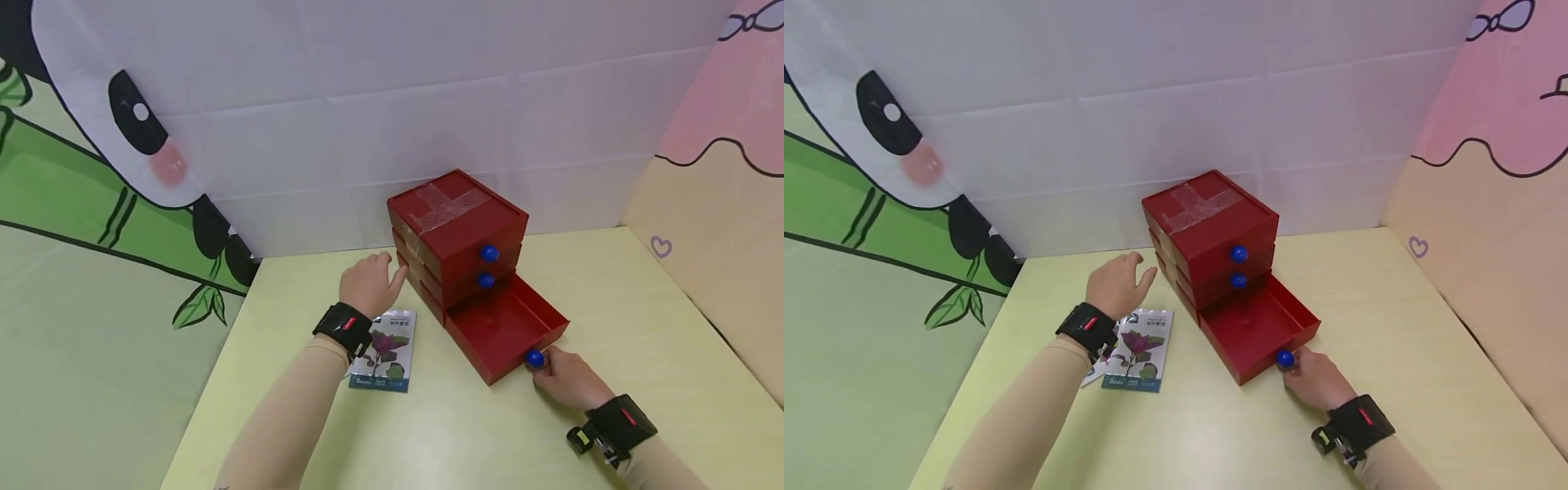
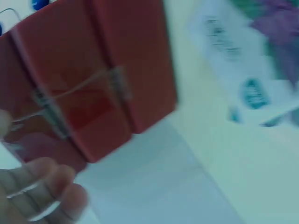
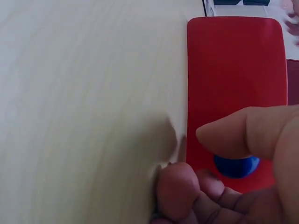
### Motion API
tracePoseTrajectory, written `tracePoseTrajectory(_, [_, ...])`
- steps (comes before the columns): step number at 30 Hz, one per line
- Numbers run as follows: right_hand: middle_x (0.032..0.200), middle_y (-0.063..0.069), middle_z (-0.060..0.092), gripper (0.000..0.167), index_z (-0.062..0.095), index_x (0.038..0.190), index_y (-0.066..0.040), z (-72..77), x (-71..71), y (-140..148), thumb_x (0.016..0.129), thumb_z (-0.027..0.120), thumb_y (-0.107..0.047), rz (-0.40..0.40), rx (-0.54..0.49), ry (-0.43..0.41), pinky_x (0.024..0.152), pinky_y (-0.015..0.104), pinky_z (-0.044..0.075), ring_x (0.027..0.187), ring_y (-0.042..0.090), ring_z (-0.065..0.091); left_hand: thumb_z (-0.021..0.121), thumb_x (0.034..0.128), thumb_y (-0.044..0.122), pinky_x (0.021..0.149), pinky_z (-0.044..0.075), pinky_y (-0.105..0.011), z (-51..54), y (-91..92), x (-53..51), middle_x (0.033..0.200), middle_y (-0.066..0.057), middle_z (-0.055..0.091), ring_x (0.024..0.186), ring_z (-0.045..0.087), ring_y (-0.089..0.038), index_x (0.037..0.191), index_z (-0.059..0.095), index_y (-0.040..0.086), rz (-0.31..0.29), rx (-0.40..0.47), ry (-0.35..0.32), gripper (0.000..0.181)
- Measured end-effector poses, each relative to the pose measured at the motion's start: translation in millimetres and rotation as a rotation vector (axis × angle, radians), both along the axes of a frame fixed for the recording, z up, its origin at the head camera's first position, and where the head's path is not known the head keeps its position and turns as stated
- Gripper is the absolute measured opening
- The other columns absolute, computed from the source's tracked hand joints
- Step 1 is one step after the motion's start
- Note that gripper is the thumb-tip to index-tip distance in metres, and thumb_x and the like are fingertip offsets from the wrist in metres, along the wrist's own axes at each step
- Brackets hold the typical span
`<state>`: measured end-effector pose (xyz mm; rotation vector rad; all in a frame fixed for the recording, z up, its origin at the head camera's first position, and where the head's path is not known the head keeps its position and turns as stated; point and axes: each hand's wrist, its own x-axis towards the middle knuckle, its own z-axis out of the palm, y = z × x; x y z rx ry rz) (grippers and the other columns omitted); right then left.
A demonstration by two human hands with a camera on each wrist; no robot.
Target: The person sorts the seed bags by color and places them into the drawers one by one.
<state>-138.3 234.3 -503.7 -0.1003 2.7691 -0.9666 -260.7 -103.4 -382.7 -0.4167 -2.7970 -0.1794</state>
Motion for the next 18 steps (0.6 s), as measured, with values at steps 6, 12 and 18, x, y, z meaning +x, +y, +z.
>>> tracePoseTrajectory(6, [0.069,0.002,0.049,0.007,0.056,0.088,-0.005,9.3,2.7,11.1,0.088,0.061,-0.010,0.013,0.030,-0.005,0.056,0.031,0.038,0.064,0.018,0.046,0.052,0.0933,0.051,0.043,0.044,-0.032,-34.8,-21.9,21.5,0.066,-0.008,0.057,0.050,0.052,-0.021,0.095,0.064,0.001,0.164,-0.062,-0.154,0.052])
tracePoseTrajectory(12, [0.065,0.000,0.050,0.007,0.059,0.088,-0.006,32.2,2.4,21.9,0.090,0.061,-0.012,0.003,0.048,0.101,0.050,0.027,0.038,0.057,0.017,0.045,0.058,0.0879,0.058,0.042,0.039,-0.031,-67.1,-34.8,37.2,0.057,-0.007,0.050,0.047,0.049,-0.021,0.087,0.062,0.001,0.269,-0.042,-0.307,0.057])
tracePoseTrajectory(18, [0.062,-0.002,0.049,0.015,0.060,0.089,-0.007,56.5,-3.7,23.2,0.092,0.065,-0.022,-0.025,0.042,0.335,0.046,0.025,0.035,0.054,0.015,0.042,0.059,0.0808,0.068,0.042,0.037,-0.033,-91.9,-37.9,49.6,0.066,-0.009,0.049,0.053,0.048,-0.023,0.068,0.058,0.005,0.336,-0.004,-0.344,0.065])
